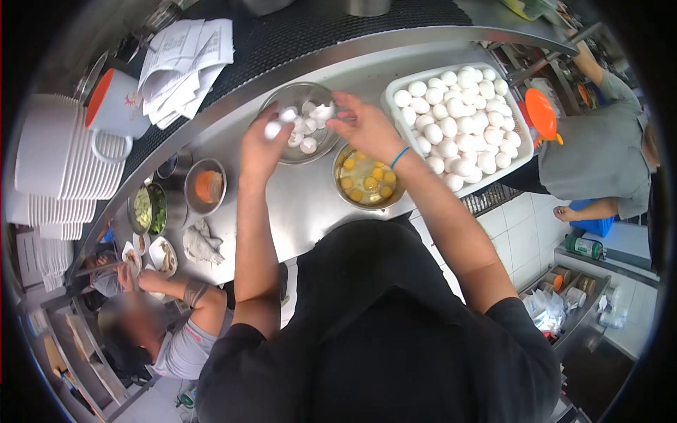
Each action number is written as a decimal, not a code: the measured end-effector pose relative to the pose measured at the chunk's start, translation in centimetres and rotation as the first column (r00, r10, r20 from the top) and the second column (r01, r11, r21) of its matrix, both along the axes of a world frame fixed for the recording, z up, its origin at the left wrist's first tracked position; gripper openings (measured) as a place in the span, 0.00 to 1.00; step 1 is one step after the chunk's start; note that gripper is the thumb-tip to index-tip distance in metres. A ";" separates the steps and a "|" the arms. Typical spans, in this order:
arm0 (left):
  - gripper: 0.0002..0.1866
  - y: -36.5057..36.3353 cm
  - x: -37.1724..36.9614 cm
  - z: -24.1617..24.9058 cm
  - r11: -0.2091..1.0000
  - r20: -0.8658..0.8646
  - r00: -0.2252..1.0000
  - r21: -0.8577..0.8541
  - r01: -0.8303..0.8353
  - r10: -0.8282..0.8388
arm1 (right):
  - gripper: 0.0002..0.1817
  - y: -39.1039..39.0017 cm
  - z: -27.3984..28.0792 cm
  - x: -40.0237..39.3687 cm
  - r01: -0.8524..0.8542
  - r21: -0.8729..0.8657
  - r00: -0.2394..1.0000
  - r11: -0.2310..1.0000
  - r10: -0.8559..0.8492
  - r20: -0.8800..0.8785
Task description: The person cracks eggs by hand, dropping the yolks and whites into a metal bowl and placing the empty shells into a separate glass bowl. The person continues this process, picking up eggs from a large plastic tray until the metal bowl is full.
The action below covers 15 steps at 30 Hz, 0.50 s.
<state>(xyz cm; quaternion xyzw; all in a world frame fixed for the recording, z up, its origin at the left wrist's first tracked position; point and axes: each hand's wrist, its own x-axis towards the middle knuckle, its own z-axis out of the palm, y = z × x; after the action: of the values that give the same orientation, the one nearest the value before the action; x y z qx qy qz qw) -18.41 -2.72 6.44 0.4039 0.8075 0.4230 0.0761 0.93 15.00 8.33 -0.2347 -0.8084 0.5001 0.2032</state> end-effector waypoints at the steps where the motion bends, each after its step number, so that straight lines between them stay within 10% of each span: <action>1: 0.30 -0.2 0.1 0.4 1.000 0.109 0.994 0.024 -0.005 0.002 | 0.34 0.0 -0.6 -0.1 0.019 0.032 1.000 0.999 -0.018 -0.009; 6: 0.22 -2.6 2.4 1.5 0.998 0.745 0.665 0.061 0.008 -0.050 | 0.23 3.6 -1.8 3.2 0.123 0.132 0.992 0.984 -0.124 -0.004; 10: 0.18 -3.9 4.2 0.7 0.989 0.831 0.539 0.137 0.046 -0.140 | 0.18 13.5 -1.1 8.7 0.305 0.617 0.926 0.725 -0.377 -0.015; 13: 0.19 -2.9 6.0 -1.2 0.977 0.849 0.499 0.211 -0.018 -0.174 | 0.28 16.3 2.3 12.5 0.070 0.648 0.657 0.759 -0.524 0.542; 15: 0.21 -1.3 7.1 -2.6 0.949 0.877 0.401 0.310 -0.054 -0.264 | 0.31 16.6 1.0 13.2 0.022 0.617 0.627 0.787 -0.491 0.604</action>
<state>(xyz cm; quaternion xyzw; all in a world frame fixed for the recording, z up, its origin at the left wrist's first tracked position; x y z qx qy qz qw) -11.30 -3.99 3.85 0.1654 0.5364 0.6814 0.4696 14.17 31.59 9.37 -0.4655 -0.8824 0.0674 -0.0104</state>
